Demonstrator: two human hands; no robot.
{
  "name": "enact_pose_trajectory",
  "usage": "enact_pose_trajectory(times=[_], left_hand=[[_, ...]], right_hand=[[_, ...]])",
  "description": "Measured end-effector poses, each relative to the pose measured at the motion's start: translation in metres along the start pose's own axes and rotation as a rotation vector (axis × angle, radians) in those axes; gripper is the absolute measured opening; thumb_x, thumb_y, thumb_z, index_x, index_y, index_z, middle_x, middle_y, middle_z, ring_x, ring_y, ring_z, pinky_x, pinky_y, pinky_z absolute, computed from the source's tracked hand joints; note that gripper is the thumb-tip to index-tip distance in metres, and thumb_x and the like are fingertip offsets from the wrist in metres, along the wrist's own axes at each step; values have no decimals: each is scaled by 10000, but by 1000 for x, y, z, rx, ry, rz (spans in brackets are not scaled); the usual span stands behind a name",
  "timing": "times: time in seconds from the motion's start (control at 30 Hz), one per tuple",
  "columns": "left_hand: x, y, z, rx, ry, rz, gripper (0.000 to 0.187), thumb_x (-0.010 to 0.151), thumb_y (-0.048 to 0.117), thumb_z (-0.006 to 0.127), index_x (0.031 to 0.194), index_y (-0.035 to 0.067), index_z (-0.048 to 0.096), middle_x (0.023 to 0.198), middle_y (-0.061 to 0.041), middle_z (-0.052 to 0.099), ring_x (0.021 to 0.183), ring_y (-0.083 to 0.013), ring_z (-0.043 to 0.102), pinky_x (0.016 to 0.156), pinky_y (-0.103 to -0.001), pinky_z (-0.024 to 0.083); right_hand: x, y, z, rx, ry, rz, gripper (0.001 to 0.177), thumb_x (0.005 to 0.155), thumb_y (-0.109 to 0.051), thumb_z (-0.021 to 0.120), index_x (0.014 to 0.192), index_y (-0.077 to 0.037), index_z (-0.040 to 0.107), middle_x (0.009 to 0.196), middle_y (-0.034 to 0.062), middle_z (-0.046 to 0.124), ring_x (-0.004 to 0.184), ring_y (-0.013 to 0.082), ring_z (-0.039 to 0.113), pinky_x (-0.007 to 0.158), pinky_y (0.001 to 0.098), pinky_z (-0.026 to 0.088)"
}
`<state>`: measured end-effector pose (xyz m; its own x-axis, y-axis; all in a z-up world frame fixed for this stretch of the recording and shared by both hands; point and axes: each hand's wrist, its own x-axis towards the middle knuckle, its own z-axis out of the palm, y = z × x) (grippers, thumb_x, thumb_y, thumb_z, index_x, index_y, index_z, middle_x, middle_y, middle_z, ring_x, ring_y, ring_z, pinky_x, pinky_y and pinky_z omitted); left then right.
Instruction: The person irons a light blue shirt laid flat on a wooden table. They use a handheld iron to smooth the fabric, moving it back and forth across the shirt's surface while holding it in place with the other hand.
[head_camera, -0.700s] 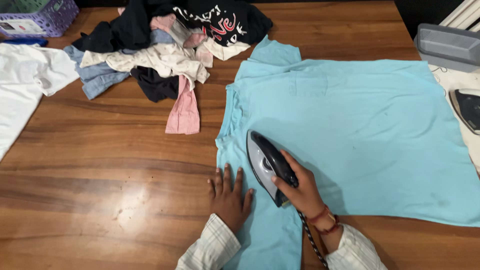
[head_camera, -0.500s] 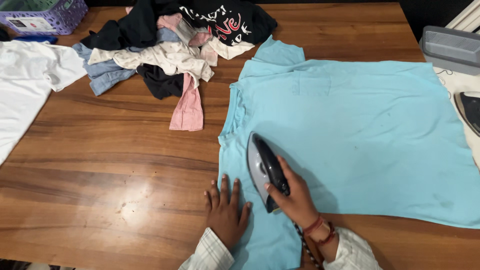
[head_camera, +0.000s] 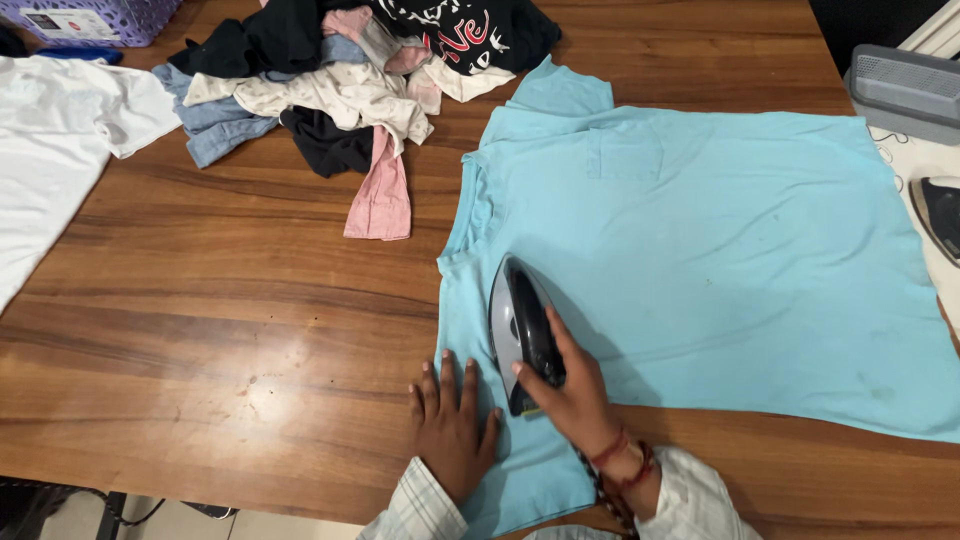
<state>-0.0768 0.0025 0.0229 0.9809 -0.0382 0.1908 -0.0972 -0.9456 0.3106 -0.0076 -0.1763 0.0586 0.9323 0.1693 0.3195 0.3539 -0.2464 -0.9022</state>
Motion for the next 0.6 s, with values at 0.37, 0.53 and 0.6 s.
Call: enact_pose_trajectory(times=[0.37,0.53,0.6], left_hand=[[-17,-1,8,9,64,37,739,915,401,584,1488,-23,390,1556,-340,292,1424,-560,262,1134,-642,203],[-17,3,1,24,70,17,717,872,355,591,1437,-55,428,1503,-321,375,1381,-547,332,1124,-622,251],[-11,1,-3,20,-5,-23,674,836,266,585,1422,-43,462,1467,-294,434,1359,-533,375,1127,-597,287]], right_hand=[[14,8,14,173,-27,84,800,878,-165,768,1545,37,374,1210,116,713,1011,124,658,886,274,543],[5,6,27,168,-53,90,850,862,-165,797,1555,26,344,1261,112,696,1074,121,643,939,276,523],[5,7,30,155,-55,94,846,862,-173,797,1564,14,363,1237,116,708,1045,129,656,926,278,539]])
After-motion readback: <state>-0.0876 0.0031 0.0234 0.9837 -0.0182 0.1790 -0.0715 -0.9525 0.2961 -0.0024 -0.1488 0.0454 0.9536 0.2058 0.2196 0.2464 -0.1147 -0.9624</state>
